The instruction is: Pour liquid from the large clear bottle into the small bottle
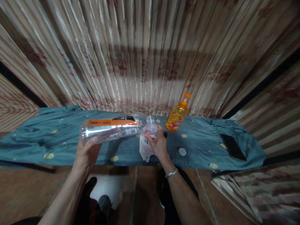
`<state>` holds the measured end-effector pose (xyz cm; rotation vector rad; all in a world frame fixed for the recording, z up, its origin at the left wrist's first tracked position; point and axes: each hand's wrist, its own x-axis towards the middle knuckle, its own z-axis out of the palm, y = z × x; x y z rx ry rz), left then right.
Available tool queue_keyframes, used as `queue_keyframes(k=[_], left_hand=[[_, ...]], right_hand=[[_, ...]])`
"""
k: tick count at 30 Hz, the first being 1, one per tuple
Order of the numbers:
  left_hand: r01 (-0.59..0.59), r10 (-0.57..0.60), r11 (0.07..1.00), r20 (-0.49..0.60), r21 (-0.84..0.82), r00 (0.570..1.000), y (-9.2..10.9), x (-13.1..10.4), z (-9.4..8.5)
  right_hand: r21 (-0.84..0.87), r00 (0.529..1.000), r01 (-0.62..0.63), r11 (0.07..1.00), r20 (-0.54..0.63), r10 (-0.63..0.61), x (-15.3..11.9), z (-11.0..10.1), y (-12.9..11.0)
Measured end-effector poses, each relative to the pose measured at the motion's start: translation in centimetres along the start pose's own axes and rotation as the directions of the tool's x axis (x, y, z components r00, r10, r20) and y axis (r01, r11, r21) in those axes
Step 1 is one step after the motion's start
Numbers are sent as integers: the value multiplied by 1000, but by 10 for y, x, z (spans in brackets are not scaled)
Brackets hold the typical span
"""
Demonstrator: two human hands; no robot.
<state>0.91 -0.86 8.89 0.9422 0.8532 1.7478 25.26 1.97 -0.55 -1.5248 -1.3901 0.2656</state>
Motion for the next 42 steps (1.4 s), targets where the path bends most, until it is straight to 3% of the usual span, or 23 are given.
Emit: queue_keyframes(k=[28, 42], left_hand=[[-19, 25, 998, -112, 52, 993, 0, -11, 1], [-47, 48, 999, -57, 9, 997, 0, -10, 3]], right_hand=[[36, 997, -56, 998, 49, 54, 2, -5, 0], [11, 998, -49, 999, 38, 49, 3, -4, 3]])
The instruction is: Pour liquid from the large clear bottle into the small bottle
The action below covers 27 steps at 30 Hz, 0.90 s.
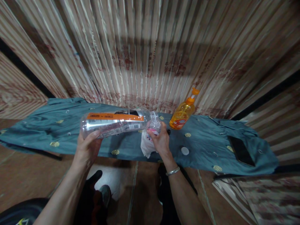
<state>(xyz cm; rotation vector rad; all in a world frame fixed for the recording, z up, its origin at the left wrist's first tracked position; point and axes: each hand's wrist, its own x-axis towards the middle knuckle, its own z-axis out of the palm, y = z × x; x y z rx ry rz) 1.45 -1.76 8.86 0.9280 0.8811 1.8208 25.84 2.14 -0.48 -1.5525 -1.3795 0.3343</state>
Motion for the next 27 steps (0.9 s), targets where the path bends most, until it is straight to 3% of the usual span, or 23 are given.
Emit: queue_keyframes(k=[27], left_hand=[[-56, 55, 998, 76, 9, 996, 2, -1, 14]], right_hand=[[-5, 998, 35, 999, -46, -36, 1, 1, 3]])
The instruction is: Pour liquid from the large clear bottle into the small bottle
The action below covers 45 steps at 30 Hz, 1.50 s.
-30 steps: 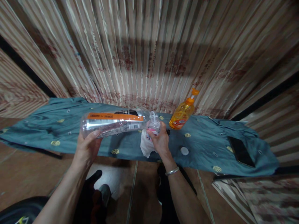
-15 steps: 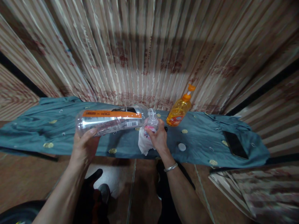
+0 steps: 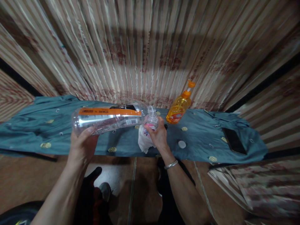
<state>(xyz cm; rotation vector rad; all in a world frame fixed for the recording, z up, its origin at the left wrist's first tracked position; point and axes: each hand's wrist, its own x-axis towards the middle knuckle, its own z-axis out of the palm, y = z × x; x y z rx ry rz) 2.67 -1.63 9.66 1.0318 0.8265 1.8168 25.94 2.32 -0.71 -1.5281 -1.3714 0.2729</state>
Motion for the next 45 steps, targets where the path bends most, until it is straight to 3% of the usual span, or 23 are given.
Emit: queue_keyframes(k=[45], left_hand=[[36, -38, 999, -35, -34, 999, -5, 2, -1]], right_hand=[[29, 1000, 12, 1000, -22, -11, 0, -1, -1]])
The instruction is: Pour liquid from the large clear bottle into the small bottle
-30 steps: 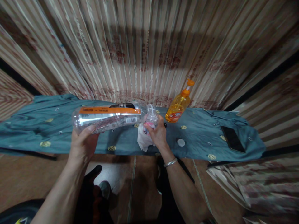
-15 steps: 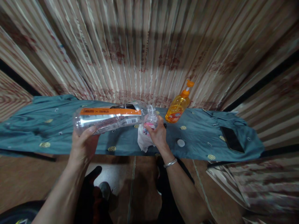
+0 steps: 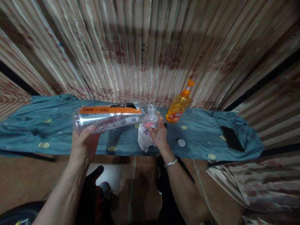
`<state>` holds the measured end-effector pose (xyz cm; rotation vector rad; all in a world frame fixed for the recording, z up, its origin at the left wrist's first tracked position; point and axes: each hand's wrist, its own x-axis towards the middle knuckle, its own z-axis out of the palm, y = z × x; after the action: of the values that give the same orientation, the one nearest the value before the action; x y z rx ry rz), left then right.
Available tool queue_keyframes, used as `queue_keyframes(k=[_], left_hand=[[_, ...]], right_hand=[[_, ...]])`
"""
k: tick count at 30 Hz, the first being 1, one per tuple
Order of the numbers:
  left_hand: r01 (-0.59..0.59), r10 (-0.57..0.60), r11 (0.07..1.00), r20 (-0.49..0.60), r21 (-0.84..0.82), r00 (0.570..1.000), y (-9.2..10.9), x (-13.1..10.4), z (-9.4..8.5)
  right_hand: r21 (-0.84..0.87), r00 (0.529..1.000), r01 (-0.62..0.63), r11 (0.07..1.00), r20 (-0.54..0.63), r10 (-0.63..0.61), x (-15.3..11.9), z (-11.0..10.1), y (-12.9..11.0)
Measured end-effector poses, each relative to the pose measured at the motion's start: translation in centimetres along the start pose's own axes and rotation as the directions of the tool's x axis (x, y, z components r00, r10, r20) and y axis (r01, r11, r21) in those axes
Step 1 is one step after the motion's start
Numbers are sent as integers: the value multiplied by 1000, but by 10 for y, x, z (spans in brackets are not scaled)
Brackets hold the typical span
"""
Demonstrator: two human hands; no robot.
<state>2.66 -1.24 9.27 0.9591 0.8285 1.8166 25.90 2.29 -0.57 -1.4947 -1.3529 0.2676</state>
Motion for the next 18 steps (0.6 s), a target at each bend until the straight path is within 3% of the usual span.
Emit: queue_keyframes(k=[18], left_hand=[[-1, 1, 1000, 17, -27, 1000, -2, 0, 3]], right_hand=[[12, 1000, 12, 1000, 17, -12, 1, -1, 3]])
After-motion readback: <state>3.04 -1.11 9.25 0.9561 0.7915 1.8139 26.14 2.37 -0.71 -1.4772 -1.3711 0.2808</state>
